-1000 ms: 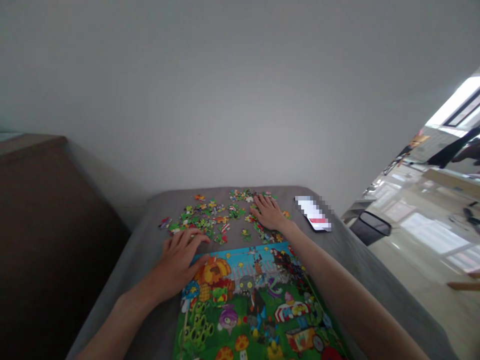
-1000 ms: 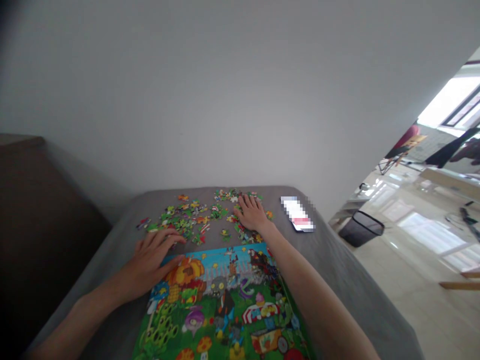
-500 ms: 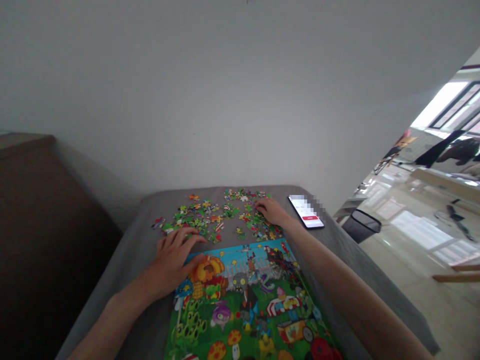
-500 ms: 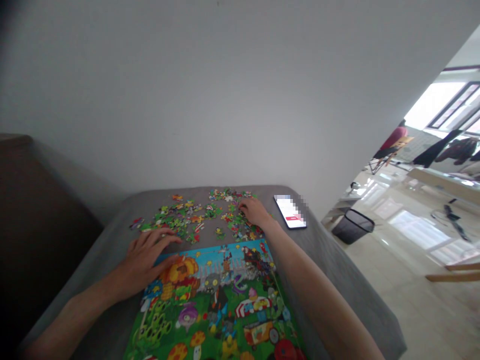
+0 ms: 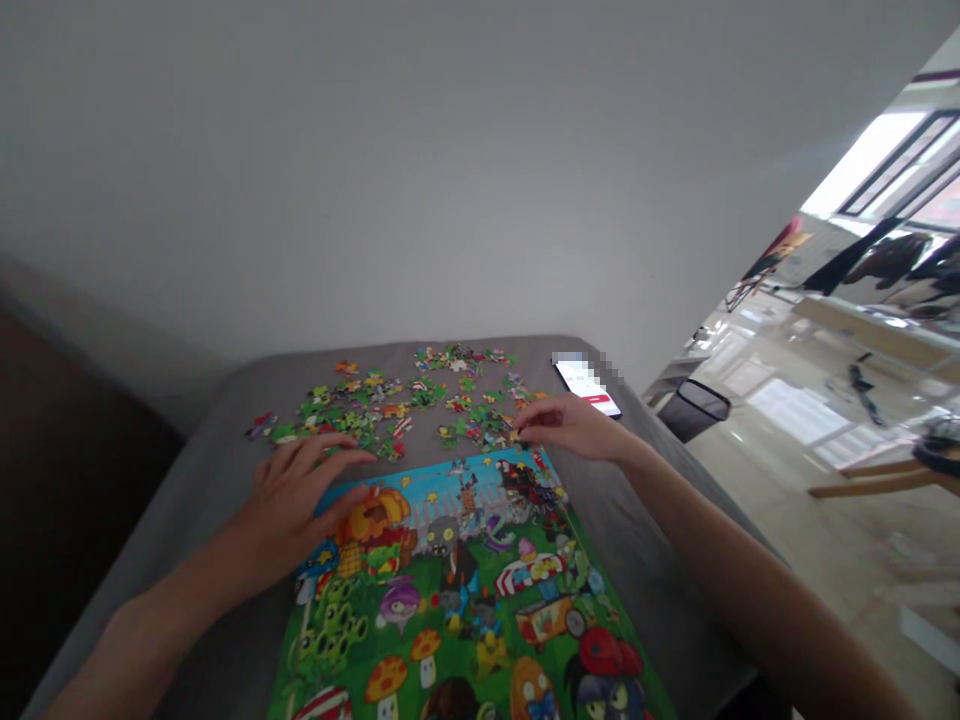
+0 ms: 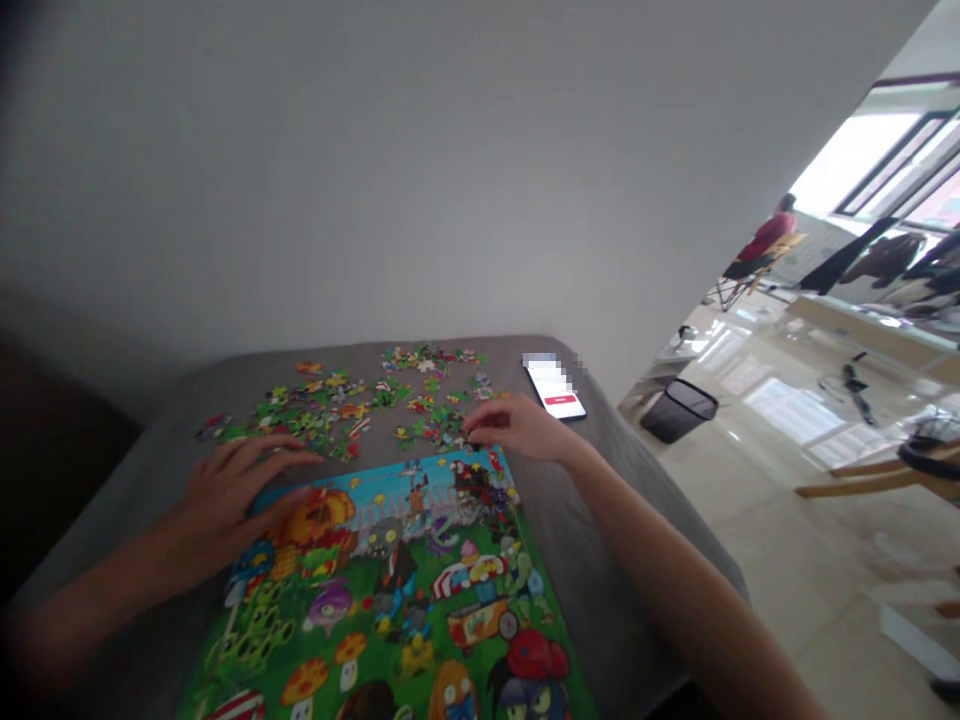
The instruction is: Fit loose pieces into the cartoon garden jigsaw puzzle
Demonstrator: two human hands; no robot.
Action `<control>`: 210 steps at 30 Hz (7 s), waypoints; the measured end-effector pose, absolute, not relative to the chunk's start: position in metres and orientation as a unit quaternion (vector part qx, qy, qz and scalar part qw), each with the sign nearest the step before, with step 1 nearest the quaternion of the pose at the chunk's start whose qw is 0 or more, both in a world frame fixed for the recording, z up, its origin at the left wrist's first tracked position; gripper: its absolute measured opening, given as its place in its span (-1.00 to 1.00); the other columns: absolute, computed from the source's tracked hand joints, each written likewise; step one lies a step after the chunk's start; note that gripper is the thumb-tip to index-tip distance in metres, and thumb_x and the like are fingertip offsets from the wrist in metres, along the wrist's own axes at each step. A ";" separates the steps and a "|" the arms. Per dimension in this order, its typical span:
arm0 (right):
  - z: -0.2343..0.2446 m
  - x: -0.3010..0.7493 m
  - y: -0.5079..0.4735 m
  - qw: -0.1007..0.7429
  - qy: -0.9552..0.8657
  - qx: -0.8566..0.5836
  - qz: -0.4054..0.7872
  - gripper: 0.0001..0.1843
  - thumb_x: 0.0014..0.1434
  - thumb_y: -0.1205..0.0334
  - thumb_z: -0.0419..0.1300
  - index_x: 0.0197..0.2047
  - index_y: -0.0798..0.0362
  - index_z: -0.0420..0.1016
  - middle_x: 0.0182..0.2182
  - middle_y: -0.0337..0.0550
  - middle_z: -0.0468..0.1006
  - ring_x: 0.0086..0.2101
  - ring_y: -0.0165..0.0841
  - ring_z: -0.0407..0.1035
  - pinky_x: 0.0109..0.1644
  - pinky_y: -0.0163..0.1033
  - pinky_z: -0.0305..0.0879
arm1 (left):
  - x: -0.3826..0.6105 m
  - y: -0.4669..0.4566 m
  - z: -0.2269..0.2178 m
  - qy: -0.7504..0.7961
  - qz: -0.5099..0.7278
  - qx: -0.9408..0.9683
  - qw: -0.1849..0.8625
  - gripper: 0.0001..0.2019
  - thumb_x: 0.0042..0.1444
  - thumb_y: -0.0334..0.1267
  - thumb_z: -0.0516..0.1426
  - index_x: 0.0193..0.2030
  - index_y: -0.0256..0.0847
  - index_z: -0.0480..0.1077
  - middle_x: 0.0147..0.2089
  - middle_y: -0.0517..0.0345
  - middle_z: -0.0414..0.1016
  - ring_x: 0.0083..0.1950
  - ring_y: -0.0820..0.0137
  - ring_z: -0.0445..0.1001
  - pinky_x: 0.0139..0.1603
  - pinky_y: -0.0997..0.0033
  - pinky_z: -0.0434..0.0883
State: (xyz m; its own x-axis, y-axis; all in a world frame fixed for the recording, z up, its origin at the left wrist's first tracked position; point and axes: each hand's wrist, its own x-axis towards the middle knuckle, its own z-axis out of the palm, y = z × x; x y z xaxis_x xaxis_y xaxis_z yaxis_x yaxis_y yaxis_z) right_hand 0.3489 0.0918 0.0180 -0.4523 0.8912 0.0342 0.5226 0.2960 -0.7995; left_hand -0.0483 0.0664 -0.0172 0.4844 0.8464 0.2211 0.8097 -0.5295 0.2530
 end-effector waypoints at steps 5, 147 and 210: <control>0.015 0.373 0.050 0.127 -0.725 -0.421 0.530 -0.73 0.10 0.04 0.38 -0.23 0.06 0.70 -0.45 -0.20 0.63 -0.48 -0.42 0.44 -0.41 -0.33 0.35 | -0.036 0.052 -0.008 0.422 0.140 0.892 0.078 -0.61 0.37 0.12 -0.04 0.18 0.13 0.40 0.25 0.22 0.44 0.27 0.09 0.33 0.22 0.04 0.25; 0.049 0.347 0.010 -0.075 -0.834 -0.417 0.352 -0.70 0.04 0.21 0.46 -0.19 0.02 0.48 -0.32 -0.29 0.52 -0.32 -0.36 0.37 -0.34 -0.28 0.10 | -0.022 0.046 -0.019 0.342 0.118 0.932 0.010 -0.72 0.34 -0.08 0.04 0.10 0.21 0.47 0.28 0.28 0.40 0.29 0.12 0.25 0.19 0.09 0.21; -0.004 0.358 0.058 0.331 -0.694 -0.546 0.332 -0.69 0.12 -0.04 0.36 -0.10 -0.11 0.58 -0.24 0.06 0.65 -0.28 -0.16 0.56 -0.17 -0.03 0.48 | 0.013 0.006 0.013 0.320 -0.019 0.918 0.235 -0.10 0.11 0.29 0.20 0.50 0.22 -0.08 0.60 0.06 -0.35 0.55 -0.19 -0.34 0.42 -0.41 -0.20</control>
